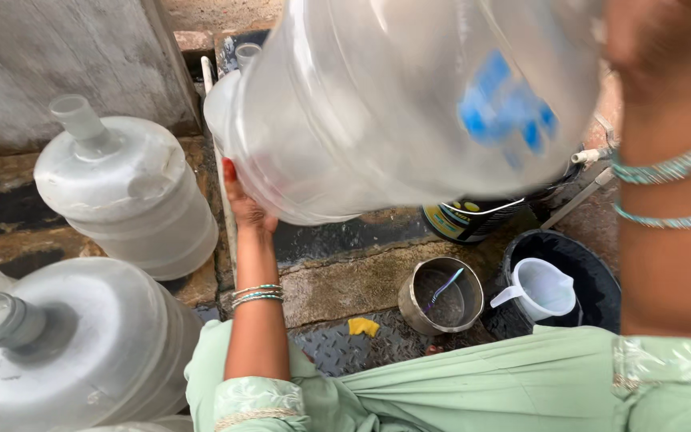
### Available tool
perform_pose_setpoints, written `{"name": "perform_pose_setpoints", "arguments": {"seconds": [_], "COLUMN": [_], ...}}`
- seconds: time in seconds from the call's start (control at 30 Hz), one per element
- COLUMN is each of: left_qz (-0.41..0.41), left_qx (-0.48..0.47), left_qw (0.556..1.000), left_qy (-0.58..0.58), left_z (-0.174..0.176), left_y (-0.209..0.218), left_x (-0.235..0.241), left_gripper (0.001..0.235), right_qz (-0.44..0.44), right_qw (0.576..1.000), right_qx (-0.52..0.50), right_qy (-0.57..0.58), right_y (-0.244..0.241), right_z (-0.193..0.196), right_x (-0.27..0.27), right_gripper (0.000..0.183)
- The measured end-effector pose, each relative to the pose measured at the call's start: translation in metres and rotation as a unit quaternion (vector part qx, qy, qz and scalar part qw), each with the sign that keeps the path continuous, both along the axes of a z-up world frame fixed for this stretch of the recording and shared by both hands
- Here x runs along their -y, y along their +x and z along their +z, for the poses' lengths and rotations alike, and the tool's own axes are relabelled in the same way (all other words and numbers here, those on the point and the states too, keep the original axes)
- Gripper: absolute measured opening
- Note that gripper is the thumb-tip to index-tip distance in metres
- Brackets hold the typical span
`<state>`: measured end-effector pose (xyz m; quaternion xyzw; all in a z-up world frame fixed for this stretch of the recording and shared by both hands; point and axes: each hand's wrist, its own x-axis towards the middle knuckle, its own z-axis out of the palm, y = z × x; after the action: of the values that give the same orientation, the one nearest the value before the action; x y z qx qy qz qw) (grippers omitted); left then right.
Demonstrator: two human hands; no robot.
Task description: The person is cleaning large plastic water dispenser bottles. They pour water into the bottles, shake them vigorously to rinse the interior, and then pour the water out. The person also uses a toothbrush to scrub the inside of the bottle necks.
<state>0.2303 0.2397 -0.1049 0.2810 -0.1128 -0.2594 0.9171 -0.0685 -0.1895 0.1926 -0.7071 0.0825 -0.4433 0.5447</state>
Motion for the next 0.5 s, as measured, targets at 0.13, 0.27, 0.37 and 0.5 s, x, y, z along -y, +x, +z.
{"name": "perform_pose_setpoints", "arguments": {"seconds": [0.13, 0.27, 0.37, 0.5], "left_qz": [0.017, -0.074, -0.033, 0.100], "left_qx": [-0.005, -0.036, 0.043, 0.260], "left_qw": [0.989, 0.967, 0.962, 0.956], "left_qy": [0.146, 0.239, 0.268, 0.086], "left_z": [0.029, 0.036, 0.043, 0.091], "left_y": [-0.036, -0.048, -0.037, -0.030], "left_x": [0.010, 0.027, 0.021, 0.000], "left_gripper": [0.118, 0.112, 0.108, 0.089], "right_qz": [-0.011, -0.024, -0.033, -0.018], "right_qw": [0.999, 0.998, 0.997, 0.997], "right_qx": [0.021, 0.036, 0.040, 0.049], "right_qy": [0.029, 0.052, 0.059, 0.064], "right_y": [-0.043, -0.078, -0.106, -0.131], "right_z": [-0.024, -0.050, -0.065, -0.095], "right_x": [0.011, 0.014, 0.019, 0.029], "right_gripper": [0.044, 0.051, 0.058, 0.066]}}
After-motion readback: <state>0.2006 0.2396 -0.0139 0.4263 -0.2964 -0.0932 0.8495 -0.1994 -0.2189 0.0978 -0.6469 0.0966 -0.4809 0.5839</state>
